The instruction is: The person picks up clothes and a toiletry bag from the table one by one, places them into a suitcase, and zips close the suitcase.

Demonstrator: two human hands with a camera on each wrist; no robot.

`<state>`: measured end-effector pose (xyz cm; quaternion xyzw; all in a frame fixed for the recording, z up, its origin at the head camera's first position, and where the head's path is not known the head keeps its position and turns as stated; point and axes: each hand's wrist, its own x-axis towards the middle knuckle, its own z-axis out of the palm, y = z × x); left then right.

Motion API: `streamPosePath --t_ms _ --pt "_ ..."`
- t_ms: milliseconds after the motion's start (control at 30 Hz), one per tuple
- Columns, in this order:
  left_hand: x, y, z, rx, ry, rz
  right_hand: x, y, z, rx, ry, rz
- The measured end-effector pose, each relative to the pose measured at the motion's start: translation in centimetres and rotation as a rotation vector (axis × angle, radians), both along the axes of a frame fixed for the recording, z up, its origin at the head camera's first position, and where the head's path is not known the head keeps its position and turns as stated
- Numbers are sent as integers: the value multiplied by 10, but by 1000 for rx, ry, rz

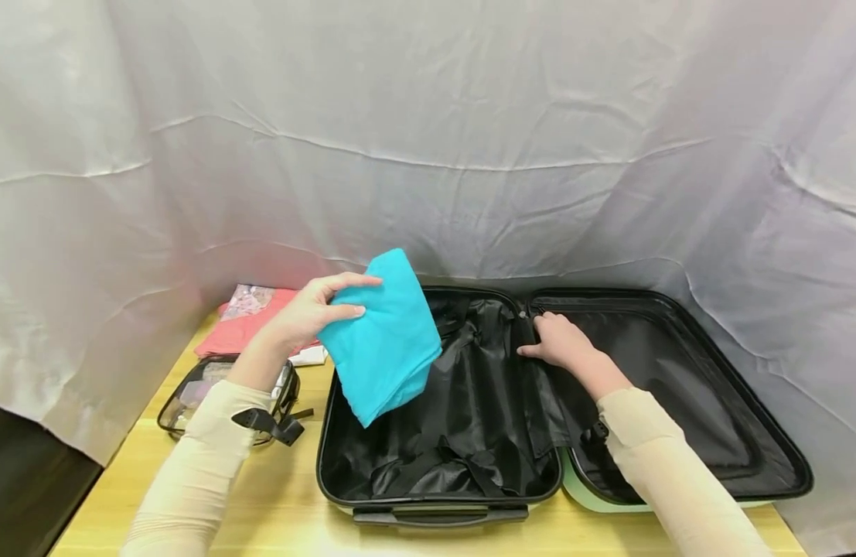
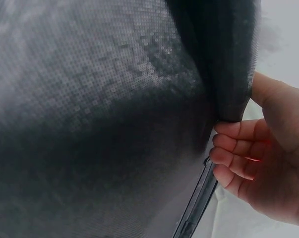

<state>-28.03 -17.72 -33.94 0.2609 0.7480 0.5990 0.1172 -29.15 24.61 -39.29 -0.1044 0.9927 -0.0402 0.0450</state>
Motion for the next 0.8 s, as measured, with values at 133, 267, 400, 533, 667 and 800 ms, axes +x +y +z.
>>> streamPosePath --t_ms 133,267,400,533,667,800 --pt "1 11 -9 -41 -5 -83 1 3 -1 -6 3 -3" --pt "2 18 -17 -78 32 -145 0 3 -3 -10 6 8" --pt "3 22 -23 -98 63 -226 0 2 -3 -15 11 4" --pt "3 24 -25 -140 63 -298 0 1 -2 -21 14 8" --pt "1 25 -26 -195 80 -361 0 2 -2 -22 7 4" --pt "-3 25 -28 -217 74 -386 -1 2 -3 -19 7 3"
